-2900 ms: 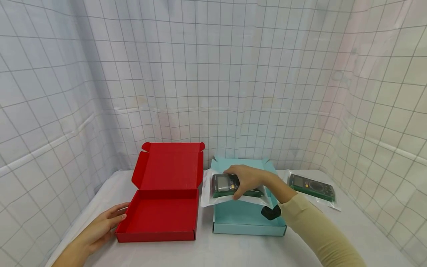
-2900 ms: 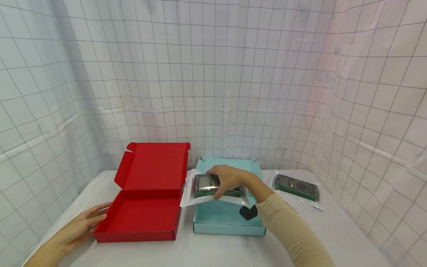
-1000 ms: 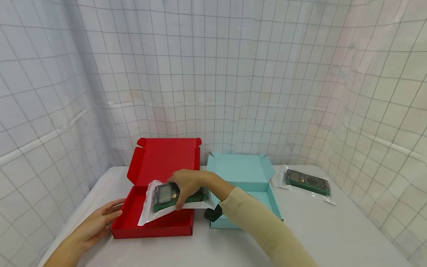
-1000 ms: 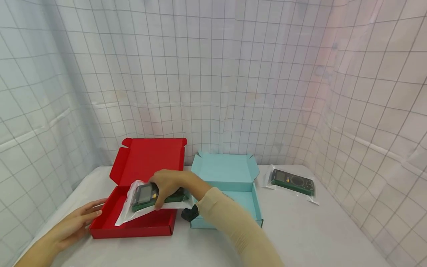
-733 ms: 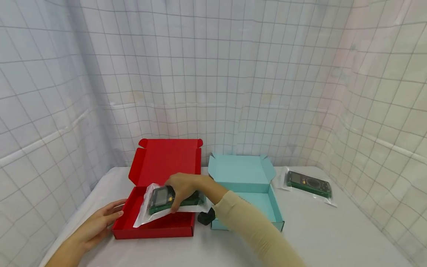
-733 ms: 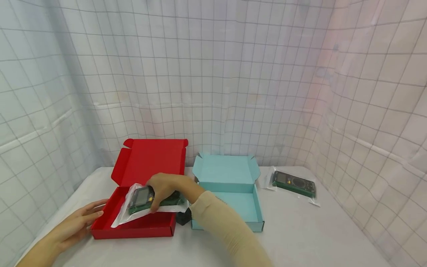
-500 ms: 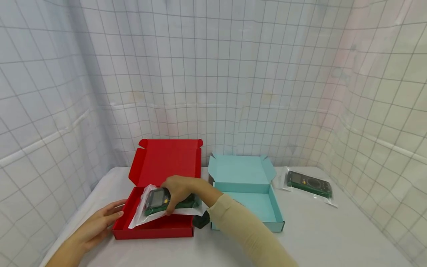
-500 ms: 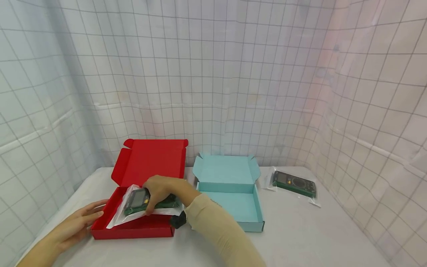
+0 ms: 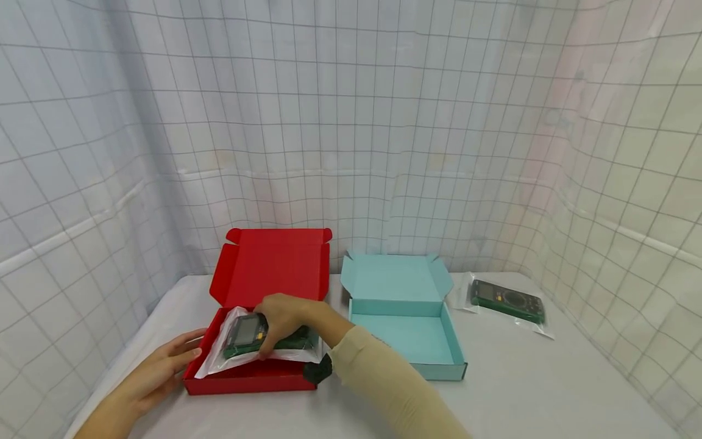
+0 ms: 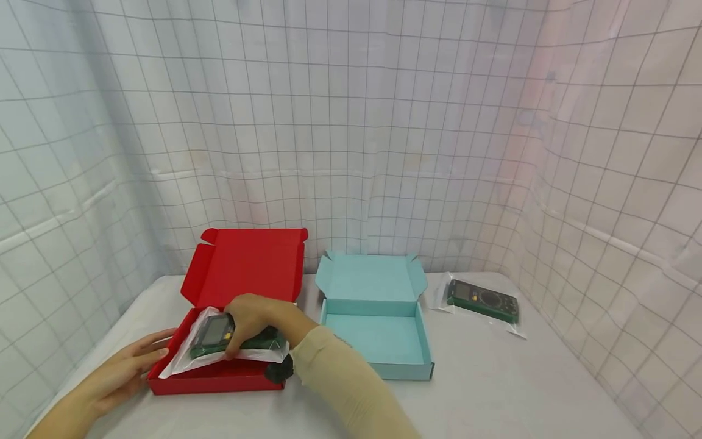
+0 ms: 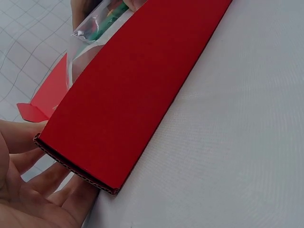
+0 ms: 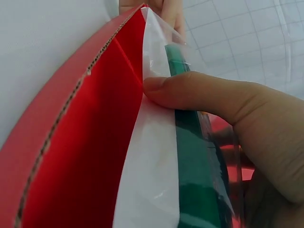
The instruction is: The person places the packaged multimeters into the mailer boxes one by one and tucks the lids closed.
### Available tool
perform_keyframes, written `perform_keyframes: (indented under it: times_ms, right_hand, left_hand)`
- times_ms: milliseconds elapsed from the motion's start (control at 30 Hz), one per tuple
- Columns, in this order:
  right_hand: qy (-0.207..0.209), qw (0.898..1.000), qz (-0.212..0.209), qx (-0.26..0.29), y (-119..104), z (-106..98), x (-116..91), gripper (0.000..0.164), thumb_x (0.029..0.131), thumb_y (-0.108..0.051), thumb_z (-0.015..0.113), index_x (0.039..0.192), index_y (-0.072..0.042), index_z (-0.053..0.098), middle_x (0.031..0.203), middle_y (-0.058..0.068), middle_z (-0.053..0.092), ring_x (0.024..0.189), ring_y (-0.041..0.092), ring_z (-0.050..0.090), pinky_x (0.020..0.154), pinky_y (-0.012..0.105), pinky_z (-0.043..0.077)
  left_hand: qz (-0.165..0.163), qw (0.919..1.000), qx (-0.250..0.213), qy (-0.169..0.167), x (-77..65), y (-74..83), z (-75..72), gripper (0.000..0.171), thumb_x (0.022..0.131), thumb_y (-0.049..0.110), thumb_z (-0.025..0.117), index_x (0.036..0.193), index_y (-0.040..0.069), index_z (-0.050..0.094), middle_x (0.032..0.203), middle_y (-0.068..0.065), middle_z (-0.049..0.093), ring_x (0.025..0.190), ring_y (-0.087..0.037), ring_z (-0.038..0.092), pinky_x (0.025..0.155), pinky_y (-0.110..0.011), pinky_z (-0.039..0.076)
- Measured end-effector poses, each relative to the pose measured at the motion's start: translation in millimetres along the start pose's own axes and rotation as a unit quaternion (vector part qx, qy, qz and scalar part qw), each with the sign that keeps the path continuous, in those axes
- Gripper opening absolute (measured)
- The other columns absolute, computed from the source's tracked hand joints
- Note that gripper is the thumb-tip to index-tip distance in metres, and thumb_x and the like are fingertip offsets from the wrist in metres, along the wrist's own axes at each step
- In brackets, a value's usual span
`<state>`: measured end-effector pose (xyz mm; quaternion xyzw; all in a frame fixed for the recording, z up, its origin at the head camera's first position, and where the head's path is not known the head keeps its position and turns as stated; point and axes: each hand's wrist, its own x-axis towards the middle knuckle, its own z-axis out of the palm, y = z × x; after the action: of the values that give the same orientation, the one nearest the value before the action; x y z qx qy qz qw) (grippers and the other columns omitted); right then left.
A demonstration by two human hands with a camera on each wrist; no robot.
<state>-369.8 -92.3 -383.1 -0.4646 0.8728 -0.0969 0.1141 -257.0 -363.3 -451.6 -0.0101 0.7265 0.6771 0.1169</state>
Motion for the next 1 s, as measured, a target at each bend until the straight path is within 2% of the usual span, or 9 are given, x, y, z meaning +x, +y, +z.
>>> perform_keyframes:
  times_ms: [233, 367, 633, 1000]
  right_hand:
    - [0.006, 1.000, 0.007, -0.002, -7.2, 7.8, 5.2, 0.076, 0.074, -0.048, 0.090, 0.138, -0.018, 0.061, 0.110, -0.014, 0.057, 0.097, -0.001, 0.048, 0.072, 0.013, 0.045]
    - [0.010, 1.000, 0.012, -0.010, -9.6, 12.3, 7.8, 0.074, 0.075, -0.050, 0.089, 0.136, -0.019, 0.061, 0.109, -0.015, 0.056, 0.096, -0.001, 0.047, 0.072, 0.012, 0.045]
    - [0.011, 1.000, 0.017, -0.015, -10.0, 21.6, 9.9, 0.080, 0.077, -0.051, 0.088, 0.144, -0.018, 0.058, 0.115, -0.013, 0.057, 0.099, -0.001, 0.048, 0.074, 0.013, 0.045]
    - [0.028, 0.999, 0.000, 0.035, 2.8, 34.9, 9.4, 0.079, 0.076, -0.048, 0.090, 0.142, -0.017, 0.060, 0.112, -0.014, 0.058, 0.099, -0.001, 0.049, 0.074, 0.012, 0.046]
  left_hand:
    - [-0.003, 1.0000, 0.001, -0.002, -0.2, 0.6, 0.0, 0.065, 0.110, 0.023, 0.050, 0.163, 0.001, 0.018, 0.163, -0.030, 0.015, 0.123, -0.019, 0.046, 0.099, -0.039, 0.052]
    - [-0.004, 1.0000, 0.002, 0.001, -0.3, 0.6, 0.8, 0.066, 0.110, 0.023, 0.050, 0.163, 0.001, 0.017, 0.163, -0.031, 0.014, 0.122, -0.020, 0.047, 0.099, -0.040, 0.053]
    - [0.005, 1.0000, 0.000, -0.002, -1.0, -2.6, 0.6, 0.066, 0.110, 0.022, 0.050, 0.162, -0.001, 0.016, 0.162, -0.031, 0.016, 0.121, -0.019, 0.050, 0.098, -0.039, 0.054]
    - [-0.004, 0.9999, -0.006, 0.008, -2.3, -3.0, 1.3, 0.069, 0.109, 0.024, 0.053, 0.163, 0.002, 0.016, 0.163, -0.027, 0.017, 0.124, -0.021, 0.047, 0.100, -0.039, 0.052]
